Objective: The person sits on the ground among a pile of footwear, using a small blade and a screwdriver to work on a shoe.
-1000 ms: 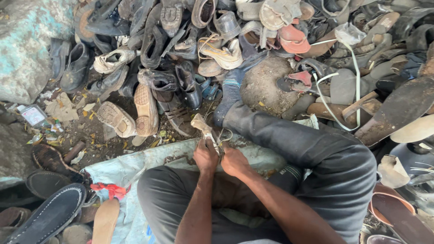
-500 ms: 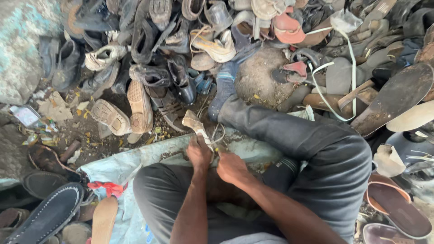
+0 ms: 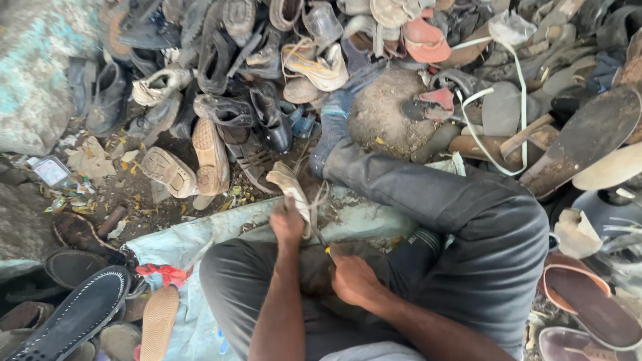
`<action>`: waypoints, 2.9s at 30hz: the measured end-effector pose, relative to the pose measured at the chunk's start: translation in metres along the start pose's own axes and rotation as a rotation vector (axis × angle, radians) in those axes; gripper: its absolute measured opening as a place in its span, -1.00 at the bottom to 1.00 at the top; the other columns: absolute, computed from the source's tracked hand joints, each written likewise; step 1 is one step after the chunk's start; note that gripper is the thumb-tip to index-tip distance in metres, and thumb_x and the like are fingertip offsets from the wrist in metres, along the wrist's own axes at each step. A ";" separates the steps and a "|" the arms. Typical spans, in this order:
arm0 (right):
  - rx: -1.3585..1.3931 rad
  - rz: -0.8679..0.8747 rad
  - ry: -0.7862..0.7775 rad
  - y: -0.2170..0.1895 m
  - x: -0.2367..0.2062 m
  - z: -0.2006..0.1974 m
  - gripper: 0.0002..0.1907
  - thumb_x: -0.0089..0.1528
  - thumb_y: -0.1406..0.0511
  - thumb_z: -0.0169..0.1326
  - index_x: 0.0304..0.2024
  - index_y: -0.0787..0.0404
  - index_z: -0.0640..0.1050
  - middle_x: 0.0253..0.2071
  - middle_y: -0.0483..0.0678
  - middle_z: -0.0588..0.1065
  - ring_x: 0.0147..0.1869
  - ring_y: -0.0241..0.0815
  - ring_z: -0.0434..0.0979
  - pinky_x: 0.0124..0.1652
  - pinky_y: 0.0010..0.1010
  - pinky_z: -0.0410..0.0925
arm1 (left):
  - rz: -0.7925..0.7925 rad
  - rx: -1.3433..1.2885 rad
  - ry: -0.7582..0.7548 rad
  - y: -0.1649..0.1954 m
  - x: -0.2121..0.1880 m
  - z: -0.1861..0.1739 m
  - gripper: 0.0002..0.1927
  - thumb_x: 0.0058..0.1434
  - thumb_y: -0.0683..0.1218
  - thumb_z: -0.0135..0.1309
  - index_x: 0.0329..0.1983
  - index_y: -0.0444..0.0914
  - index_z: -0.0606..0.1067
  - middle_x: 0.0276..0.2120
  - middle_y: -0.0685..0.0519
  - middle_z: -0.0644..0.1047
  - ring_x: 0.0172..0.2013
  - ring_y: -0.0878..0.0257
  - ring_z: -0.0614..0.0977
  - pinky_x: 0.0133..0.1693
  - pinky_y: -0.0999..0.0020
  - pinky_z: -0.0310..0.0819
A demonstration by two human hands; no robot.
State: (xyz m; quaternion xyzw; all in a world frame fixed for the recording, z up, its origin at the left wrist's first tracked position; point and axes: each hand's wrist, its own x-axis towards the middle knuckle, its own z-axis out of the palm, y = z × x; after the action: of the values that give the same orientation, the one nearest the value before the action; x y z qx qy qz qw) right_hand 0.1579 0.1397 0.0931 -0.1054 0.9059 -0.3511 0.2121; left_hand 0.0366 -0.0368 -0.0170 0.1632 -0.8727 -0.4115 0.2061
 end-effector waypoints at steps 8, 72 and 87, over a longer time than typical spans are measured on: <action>0.062 0.042 0.033 0.024 -0.001 0.002 -0.55 0.24 0.30 0.05 0.17 0.29 0.40 -0.25 0.34 0.56 -0.06 0.40 0.55 -0.08 0.16 0.36 | 0.166 0.315 -0.281 0.054 -0.036 -0.011 -0.52 0.09 0.15 0.20 -0.16 -0.35 0.56 -0.05 -0.26 0.49 -0.17 -0.32 0.62 -0.16 -0.15 0.55; -0.255 0.266 -0.039 0.032 -0.021 -0.001 -0.13 0.20 0.30 0.01 0.50 0.26 -0.04 -0.19 0.30 0.58 -0.11 0.33 0.61 -0.07 0.11 0.41 | -0.653 -1.044 -0.266 0.037 -0.060 0.016 -0.72 0.30 -0.05 0.16 -0.26 -0.42 0.58 -0.37 0.02 0.58 -0.35 0.27 0.51 -0.26 0.29 0.41; -0.208 0.150 0.101 0.038 -0.028 0.003 -0.25 0.27 0.28 0.01 0.44 0.27 0.03 -0.25 0.30 0.58 -0.22 0.36 0.60 -0.22 0.16 0.42 | -0.854 -1.230 -0.252 0.048 -0.052 0.002 -0.74 0.32 -0.10 0.09 -0.15 -0.43 0.57 -0.30 0.02 0.59 -0.30 0.23 0.57 -0.22 0.24 0.45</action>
State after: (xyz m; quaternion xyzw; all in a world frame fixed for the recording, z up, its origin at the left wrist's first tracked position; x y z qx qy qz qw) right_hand 0.1824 0.1756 0.0738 -0.0412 0.9523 -0.2434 0.1795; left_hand 0.0752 0.0174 0.0084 0.2941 -0.3640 -0.8835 -0.0184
